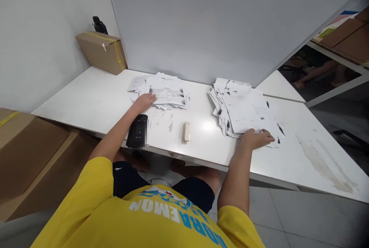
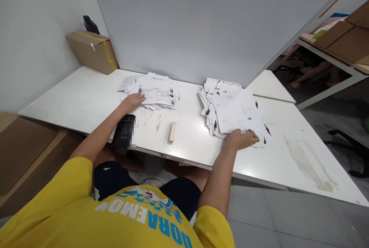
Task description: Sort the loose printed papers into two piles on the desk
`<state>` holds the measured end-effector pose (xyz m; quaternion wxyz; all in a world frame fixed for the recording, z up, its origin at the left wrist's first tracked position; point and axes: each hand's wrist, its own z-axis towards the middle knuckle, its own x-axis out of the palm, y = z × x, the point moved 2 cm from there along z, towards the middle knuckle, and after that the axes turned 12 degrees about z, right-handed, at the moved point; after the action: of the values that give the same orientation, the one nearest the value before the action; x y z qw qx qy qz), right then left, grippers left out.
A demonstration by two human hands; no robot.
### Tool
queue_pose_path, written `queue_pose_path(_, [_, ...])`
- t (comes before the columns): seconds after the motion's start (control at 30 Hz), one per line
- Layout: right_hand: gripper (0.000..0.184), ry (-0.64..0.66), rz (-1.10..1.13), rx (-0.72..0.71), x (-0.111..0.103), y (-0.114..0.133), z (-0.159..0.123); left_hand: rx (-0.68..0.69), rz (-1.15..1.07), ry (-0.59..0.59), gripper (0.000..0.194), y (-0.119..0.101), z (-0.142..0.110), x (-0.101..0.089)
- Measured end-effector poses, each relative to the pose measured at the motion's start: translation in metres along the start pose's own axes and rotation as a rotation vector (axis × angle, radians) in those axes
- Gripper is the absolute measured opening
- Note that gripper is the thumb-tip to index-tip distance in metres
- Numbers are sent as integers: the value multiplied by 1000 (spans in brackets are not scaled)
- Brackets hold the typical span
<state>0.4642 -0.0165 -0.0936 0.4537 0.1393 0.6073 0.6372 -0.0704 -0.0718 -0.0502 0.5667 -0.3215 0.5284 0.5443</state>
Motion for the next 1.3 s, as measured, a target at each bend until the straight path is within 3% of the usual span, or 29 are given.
queue_pose_path(0.13, [39, 13, -23, -16, 1, 1, 0, -148, -30, 44, 73, 1, 0, 0])
queue_pose_path(0.23, [38, 22, -51, -18, 3, 1, 1, -189, -29, 144, 68, 1, 2, 3])
queue_pose_path(0.33, [37, 15, -59, -12, 5, -1, 2, -173, -5, 142, 63, 1, 2, 4])
queue_pose_path(0.67, [34, 8, -40, -30, 6, -6, 3, -121, 8, 16, 44, -12, -7, -16])
queue_pose_path(0.9, [33, 11, -27, -34, 6, -5, 2, -57, 4, -82, 38, -34, -35, -32])
queue_pose_path(1.1, [33, 12, -38, -42, 2, -2, -1, -84, -97, -82, 32, -48, -58, -38])
queue_pose_path(1.23, [36, -55, -32, -98, -8, 18, -11, -230, -155, -265, 33, -49, -68, -59])
queue_pose_path(1.3, [34, -33, 31, -163, -15, 36, -32, -258, -198, -351, 36, -51, -77, -73])
